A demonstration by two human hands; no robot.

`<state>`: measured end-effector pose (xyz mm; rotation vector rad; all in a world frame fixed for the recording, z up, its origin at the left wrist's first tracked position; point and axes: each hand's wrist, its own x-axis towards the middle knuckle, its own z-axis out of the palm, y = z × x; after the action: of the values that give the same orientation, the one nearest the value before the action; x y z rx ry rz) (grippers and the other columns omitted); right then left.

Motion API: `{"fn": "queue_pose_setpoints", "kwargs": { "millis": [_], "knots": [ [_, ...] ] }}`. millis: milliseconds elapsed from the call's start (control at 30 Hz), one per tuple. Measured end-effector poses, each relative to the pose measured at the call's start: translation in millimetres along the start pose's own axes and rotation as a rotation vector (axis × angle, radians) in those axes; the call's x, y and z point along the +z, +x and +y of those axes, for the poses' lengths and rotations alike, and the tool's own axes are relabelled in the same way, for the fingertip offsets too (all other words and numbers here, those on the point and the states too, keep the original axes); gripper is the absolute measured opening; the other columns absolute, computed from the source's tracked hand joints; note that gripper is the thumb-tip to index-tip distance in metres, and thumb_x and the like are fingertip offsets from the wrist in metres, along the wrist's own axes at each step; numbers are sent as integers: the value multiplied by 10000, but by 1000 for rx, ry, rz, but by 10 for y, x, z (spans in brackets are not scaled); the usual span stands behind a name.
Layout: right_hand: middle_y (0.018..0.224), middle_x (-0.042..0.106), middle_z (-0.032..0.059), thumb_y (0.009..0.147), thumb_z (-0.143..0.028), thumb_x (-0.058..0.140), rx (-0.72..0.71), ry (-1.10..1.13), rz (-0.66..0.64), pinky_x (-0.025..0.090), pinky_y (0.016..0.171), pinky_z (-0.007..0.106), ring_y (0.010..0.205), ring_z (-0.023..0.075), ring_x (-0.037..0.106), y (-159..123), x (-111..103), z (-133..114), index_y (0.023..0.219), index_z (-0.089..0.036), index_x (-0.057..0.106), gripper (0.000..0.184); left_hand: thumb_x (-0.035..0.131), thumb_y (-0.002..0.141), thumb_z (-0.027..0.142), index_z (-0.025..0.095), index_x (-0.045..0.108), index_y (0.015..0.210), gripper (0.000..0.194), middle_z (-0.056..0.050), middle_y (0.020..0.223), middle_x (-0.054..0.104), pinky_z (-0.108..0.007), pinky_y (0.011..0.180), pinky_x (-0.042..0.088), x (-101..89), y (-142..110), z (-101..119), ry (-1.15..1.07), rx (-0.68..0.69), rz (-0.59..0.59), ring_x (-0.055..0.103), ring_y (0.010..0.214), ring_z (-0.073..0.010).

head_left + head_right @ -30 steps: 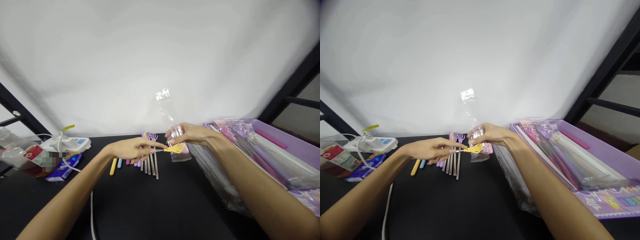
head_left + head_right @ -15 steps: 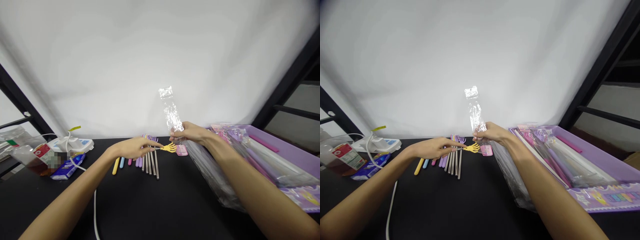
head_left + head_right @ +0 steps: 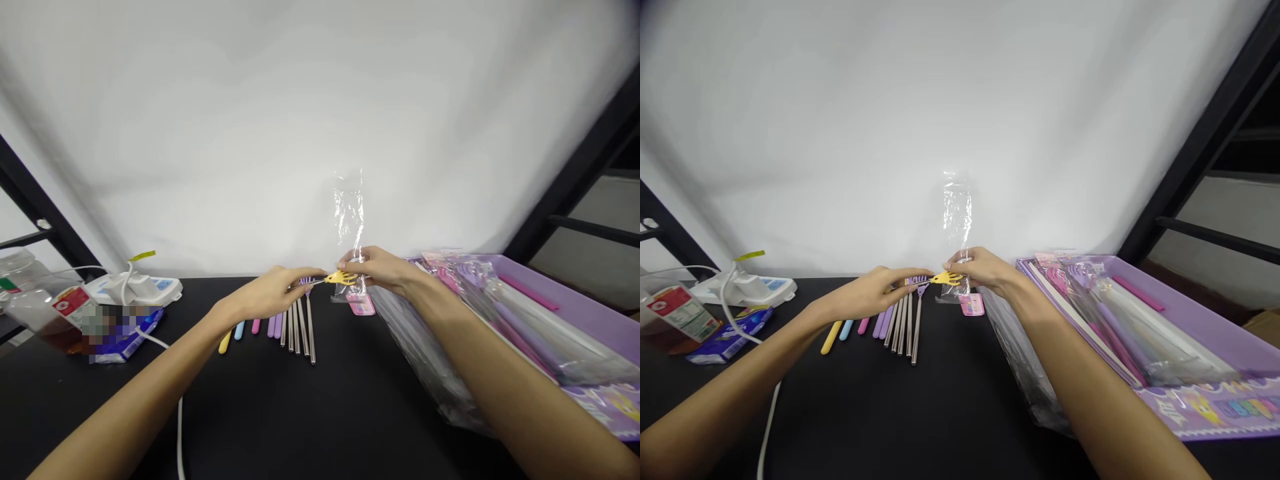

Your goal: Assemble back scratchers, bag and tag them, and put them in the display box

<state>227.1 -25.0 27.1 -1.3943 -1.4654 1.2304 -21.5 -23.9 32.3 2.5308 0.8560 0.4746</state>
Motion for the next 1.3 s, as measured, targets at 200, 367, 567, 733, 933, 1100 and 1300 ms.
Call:
{"fn": "queue_pose_setpoints", "kwargs": {
  "millis": [200,367,567,733,933,1100,1300],
  "knots": [
    [892,732,103,706,-385,802,-7,53,-8,538,713,288,818,188,674,19,-83,1,870,-158,660,314,414,960,347,275,598,1308,400,-17,801,652,-229,578,347,-47,-17,-17,24,34,-81,459,566,-120],
    [884,742,97,739,-333,785,-18,65,25,529,696,258,873,190,688,31,-141,-10,850,-167,650,241,454,944,308,264,661,1233,358,11,647,586,-221,561,350,-110,-48,0,6,68,-158,455,530,-125],
    [827,743,100,740,-296,786,-46,88,64,540,651,260,816,191,698,38,-100,-18,822,-156,648,213,437,951,329,250,642,1259,379,35,592,484,-218,527,318,-90,-14,-10,25,51,-189,374,492,-106],
    [838,748,116,753,-309,782,-41,42,50,547,627,246,800,187,701,11,-37,-38,842,-141,660,226,391,969,380,246,576,1328,427,46,597,431,-223,540,303,-83,-2,-8,79,-5,-194,351,516,-104],
    [855,756,129,785,-307,755,-53,-25,91,552,635,236,772,172,704,23,-22,-27,827,-138,671,194,398,968,387,283,582,1298,392,49,614,461,-227,550,315,-51,-6,-9,115,-20,-113,373,517,-102],
    [860,757,130,791,-303,745,-74,-59,134,567,627,246,767,181,712,25,-53,-24,841,-130,699,185,401,967,352,276,574,1300,383,21,701,576,-237,595,362,5,14,-47,145,-13,-82,469,566,-117],
    [826,758,122,812,-302,724,-95,-111,175,562,595,231,734,169,709,41,-96,-1,829,-127,686,181,404,961,256,279,527,1339,398,-36,1019,669,-281,787,435,85,30,-48,175,11,-54,596,786,-159]
  ]
}}
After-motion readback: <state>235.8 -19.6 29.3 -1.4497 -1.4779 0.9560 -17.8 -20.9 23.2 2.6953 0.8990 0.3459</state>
